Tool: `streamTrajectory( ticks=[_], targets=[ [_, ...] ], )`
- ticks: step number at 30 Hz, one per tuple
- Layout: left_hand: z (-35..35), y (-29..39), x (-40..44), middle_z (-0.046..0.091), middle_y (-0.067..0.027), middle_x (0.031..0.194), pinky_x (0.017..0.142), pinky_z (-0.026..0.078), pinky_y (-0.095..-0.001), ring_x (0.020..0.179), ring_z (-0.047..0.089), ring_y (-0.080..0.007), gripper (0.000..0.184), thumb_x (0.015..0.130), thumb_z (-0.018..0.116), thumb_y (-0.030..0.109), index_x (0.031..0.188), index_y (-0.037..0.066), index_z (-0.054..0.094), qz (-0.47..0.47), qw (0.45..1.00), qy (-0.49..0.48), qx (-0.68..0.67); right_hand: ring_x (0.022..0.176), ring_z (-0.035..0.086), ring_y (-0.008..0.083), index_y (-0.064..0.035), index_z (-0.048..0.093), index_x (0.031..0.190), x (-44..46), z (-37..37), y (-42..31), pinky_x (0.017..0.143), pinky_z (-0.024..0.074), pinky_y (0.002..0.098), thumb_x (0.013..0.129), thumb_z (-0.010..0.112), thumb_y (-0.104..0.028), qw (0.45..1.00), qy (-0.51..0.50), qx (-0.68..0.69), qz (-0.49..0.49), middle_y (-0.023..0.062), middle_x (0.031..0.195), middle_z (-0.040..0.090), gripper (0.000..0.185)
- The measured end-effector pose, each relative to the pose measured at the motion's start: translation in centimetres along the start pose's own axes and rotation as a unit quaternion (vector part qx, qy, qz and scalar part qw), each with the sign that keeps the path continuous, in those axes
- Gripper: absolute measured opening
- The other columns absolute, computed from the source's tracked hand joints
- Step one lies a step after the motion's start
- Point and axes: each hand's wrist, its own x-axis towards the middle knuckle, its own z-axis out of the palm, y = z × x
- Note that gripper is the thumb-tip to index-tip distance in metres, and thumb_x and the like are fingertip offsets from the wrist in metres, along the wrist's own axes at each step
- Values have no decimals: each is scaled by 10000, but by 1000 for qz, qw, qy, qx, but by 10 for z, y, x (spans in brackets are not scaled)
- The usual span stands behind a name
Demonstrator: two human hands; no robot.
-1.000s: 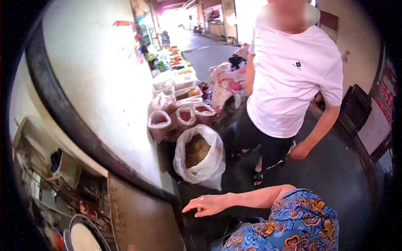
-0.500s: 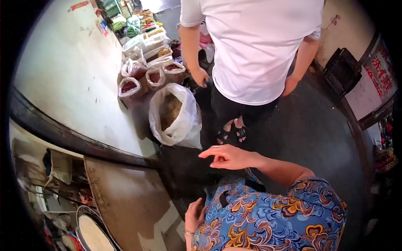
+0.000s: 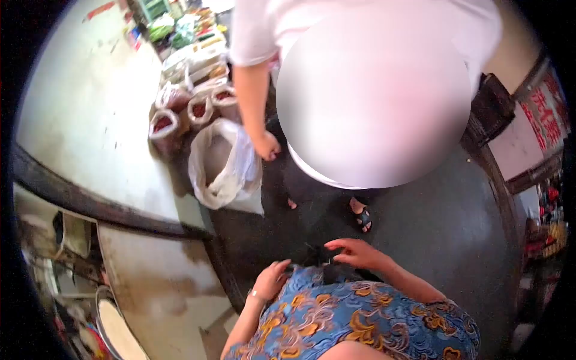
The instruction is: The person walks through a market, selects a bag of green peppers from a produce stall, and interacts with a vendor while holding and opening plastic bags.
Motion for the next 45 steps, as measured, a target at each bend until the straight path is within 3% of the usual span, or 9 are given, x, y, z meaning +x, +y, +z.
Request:
streamTrajectory(
  ticks=[2, 5, 6, 17, 21, 25, 31, 41, 45],
  targets=[
    [7, 21, 32, 616, -175, 1049, 814, 507, -411, 950, 619, -356, 427, 842, 643, 109, 1258, 76, 551, 9, 999, -1, -36, 981, 612, 153, -80, 522, 1331, -20, -14, 36, 839, 505, 314, 905, 640, -186, 994, 79, 31, 74, 85, 1244, 600, 455],
    [12, 27, 53, 614, -180, 1064, 818, 502, -421, 957, 609, -373, 416, 862, 627, 126, 1267, 80, 541, 9, 1000, -17, -20, 1007, 617, 163, -78, 521, 1330, -28, -27, 48, 854, 508, 325, 907, 634, -179, 986, 52, -11, 156, 93, 1241, 602, 449],
    [14, 21, 54, 614, -179, 1070, 818, 503, -420, 963, 608, -373, 410, 865, 627, 134, 1263, 81, 544, 7, 1000, -10, -18, 1047, 605, 171, -80, 524, 1329, -16, -29, 13, 861, 506, 329, 907, 633, -180, 988, 47, -10, 147, 99, 1237, 607, 447],
    [-54, -60, 57, 625, -176, 1060, 823, 504, -417, 968, 612, -359, 381, 878, 615, 161, 1248, 85, 565, -62, 996, 3, -67, 1123, 576, 199, -66, 545, 1308, 118, -16, 25, 920, 473, 340, 892, 621, -139, 992, 11, 12, 129, 122, 1225, 611, 429],
    [-113, -86, 60, 627, -173, 1057, 834, 503, -416, 976, 611, -356, 393, 864, 626, 204, 1239, 98, 575, -92, 996, -4, 16, 1090, 598, 277, -52, 555, 1270, 186, -17, -1, 920, 473, 358, 884, 622, -185, 993, 22, -106, 44, 159, 1160, 622, 414],
    [-158, -118, 75, 616, -170, 1066, 835, 501, -429, 983, 605, -361, 426, 850, 639, 226, 1252, 107, 561, -104, 984, -74, 121, 1090, 598, 293, -65, 556, 1277, 222, -19, -27, 926, 478, 369, 889, 610, -203, 990, 79, -103, 48, 171, 1177, 616, 415],
    [-191, -119, 147, 614, -167, 1070, 838, 498, -439, 990, 602, -364, 454, 839, 652, 221, 1266, 110, 548, -62, 983, -104, 136, 1080, 606, 299, -62, 552, 1285, 208, -28, -3, 916, 484, 378, 881, 609, -218, 985, 112, -65, 118, 164, 1215, 610, 436],
    [-140, -104, 287, 618, -205, 1050, 856, 489, -429, 987, 601, -379, 427, 861, 644, 220, 1256, 82, 556, 78, 949, -267, 147, 1046, 622, 303, -48, 571, 1242, 150, -56, 82, 893, 488, 385, 847, 633, -247, 933, 303, 9, 193, 172, 1133, 646, 447],
    [-126, -102, 333, 617, -216, 1053, 835, 499, -427, 966, 604, -391, 443, 855, 646, 200, 1274, 89, 549, 58, 935, -317, 147, 1008, 637, 310, -51, 582, 1229, 125, -58, 100, 876, 496, 381, 843, 629, -245, 901, 356, 64, 241, 176, 1087, 662, 435]
  ],
)
